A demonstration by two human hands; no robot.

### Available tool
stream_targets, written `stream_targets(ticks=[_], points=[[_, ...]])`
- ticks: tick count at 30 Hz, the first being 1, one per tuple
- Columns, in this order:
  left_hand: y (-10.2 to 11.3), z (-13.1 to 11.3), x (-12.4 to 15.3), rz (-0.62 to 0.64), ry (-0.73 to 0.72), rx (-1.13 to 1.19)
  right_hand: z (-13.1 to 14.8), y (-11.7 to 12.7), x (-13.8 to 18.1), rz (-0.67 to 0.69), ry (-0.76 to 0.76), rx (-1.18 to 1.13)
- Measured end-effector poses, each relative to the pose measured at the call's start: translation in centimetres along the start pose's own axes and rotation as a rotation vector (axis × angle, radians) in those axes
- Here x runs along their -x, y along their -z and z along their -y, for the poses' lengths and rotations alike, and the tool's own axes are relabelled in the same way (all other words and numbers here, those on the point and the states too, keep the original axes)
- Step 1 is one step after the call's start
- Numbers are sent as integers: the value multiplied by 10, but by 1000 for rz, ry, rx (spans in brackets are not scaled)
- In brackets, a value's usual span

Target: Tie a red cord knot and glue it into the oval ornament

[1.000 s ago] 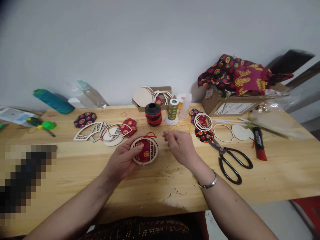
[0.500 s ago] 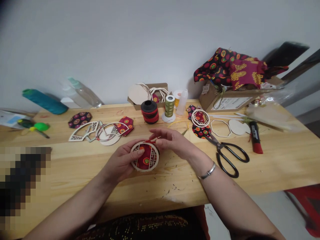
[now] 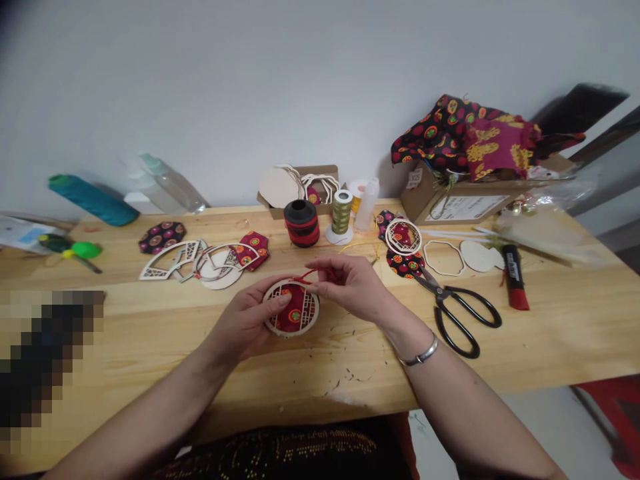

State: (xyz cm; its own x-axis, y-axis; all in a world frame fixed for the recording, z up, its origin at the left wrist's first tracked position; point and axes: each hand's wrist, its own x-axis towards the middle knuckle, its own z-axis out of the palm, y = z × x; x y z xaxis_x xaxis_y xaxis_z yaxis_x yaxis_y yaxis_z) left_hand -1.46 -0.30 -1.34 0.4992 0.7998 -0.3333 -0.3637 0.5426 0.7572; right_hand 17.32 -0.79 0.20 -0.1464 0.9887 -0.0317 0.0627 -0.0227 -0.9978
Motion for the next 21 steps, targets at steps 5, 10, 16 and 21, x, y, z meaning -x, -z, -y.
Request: stream_targets(ticks=[5, 10, 16, 21], points=[[1, 1, -1, 6, -20, -26, -1, -3, 2, -66, 89, 155], [0, 2, 0, 25, -21, -37, -2, -7, 2, -122, 193, 236], [0, 3, 0, 52, -17, -51, -3, -11, 3, -153, 255, 259], [0, 3, 0, 44, -17, -78, -5, -12, 3, -185, 280, 272]])
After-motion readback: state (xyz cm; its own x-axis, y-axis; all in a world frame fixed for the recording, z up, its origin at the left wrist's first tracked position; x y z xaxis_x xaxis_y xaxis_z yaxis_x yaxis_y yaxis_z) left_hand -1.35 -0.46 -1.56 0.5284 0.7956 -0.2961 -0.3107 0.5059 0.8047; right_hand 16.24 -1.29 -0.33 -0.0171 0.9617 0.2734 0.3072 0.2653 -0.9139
